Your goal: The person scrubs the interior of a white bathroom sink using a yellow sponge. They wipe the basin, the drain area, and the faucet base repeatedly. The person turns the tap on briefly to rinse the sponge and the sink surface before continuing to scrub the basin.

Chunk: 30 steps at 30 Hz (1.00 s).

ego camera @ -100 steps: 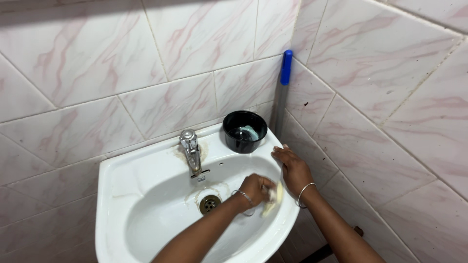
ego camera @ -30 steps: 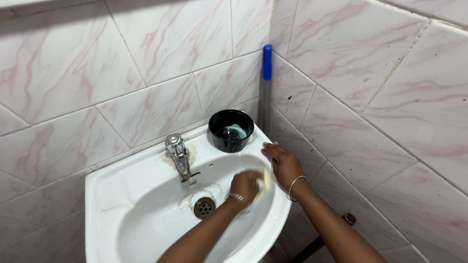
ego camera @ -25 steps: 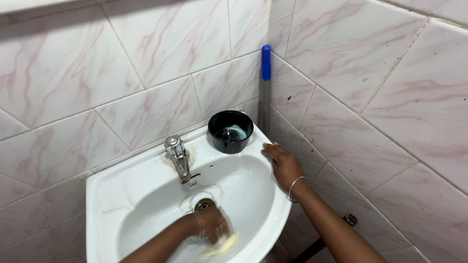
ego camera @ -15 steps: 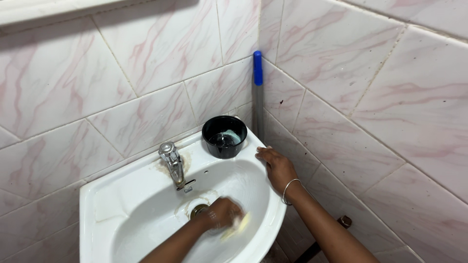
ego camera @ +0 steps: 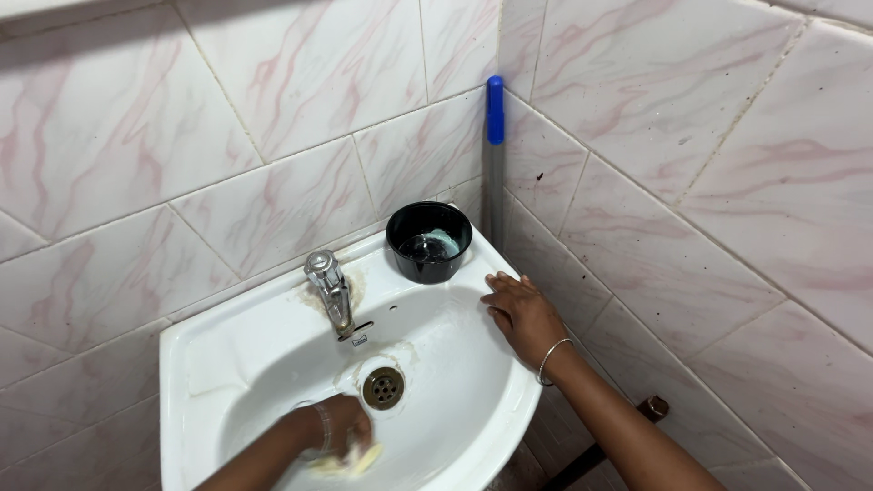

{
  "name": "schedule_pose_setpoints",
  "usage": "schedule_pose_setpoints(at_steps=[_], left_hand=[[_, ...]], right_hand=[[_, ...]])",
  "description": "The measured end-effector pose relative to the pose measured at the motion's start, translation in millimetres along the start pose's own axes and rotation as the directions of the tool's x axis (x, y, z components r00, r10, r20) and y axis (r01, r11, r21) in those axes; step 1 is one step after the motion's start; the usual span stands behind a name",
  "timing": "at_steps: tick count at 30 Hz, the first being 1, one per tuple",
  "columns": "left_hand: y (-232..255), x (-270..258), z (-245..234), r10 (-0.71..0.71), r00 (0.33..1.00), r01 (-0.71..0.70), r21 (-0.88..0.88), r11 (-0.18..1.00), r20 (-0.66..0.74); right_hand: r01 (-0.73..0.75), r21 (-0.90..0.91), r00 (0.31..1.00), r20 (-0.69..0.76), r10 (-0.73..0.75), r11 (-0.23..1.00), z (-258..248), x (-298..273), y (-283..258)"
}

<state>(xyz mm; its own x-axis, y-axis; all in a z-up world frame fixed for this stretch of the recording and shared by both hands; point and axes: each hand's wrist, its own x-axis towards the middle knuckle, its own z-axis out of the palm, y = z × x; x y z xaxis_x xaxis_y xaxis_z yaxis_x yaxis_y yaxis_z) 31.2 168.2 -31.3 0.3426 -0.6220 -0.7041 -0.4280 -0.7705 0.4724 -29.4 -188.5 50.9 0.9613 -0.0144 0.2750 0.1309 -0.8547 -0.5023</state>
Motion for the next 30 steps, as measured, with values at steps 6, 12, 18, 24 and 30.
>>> schedule_pose_setpoints(at_steps=[6, 12, 18, 24, 30], left_hand=[[44, 47, 13, 0.088, 0.964, -0.103, -0.048, 0.994, -0.252], [126, 123, -32, 0.15, 0.639, -0.367, -0.128, 0.921, -0.755], [92, 66, -10, 0.087, 0.952, -0.111, -0.066, 0.992, -0.292], [2, -31, -14, -0.122, 0.992, 0.12, 0.05, 0.992, 0.039], [68, 47, 8, 0.152, 0.925, -0.2, -0.105, 0.974, -0.348]], right_hand=[[0.016, 0.007, 1.0, 0.013, -0.016, 1.0, 0, 5, 4], [0.036, 0.015, 0.999, -0.016, -0.036, 0.999, 3, 5, 9], [0.043, -0.001, 0.999, -0.011, -0.043, 0.999, 2, 3, 5], [0.018, 0.003, 1.0, -0.01, -0.018, 1.0, 1, 4, 3], [0.016, 0.006, 1.0, -0.02, -0.016, 1.0, 0, 2, 2]])
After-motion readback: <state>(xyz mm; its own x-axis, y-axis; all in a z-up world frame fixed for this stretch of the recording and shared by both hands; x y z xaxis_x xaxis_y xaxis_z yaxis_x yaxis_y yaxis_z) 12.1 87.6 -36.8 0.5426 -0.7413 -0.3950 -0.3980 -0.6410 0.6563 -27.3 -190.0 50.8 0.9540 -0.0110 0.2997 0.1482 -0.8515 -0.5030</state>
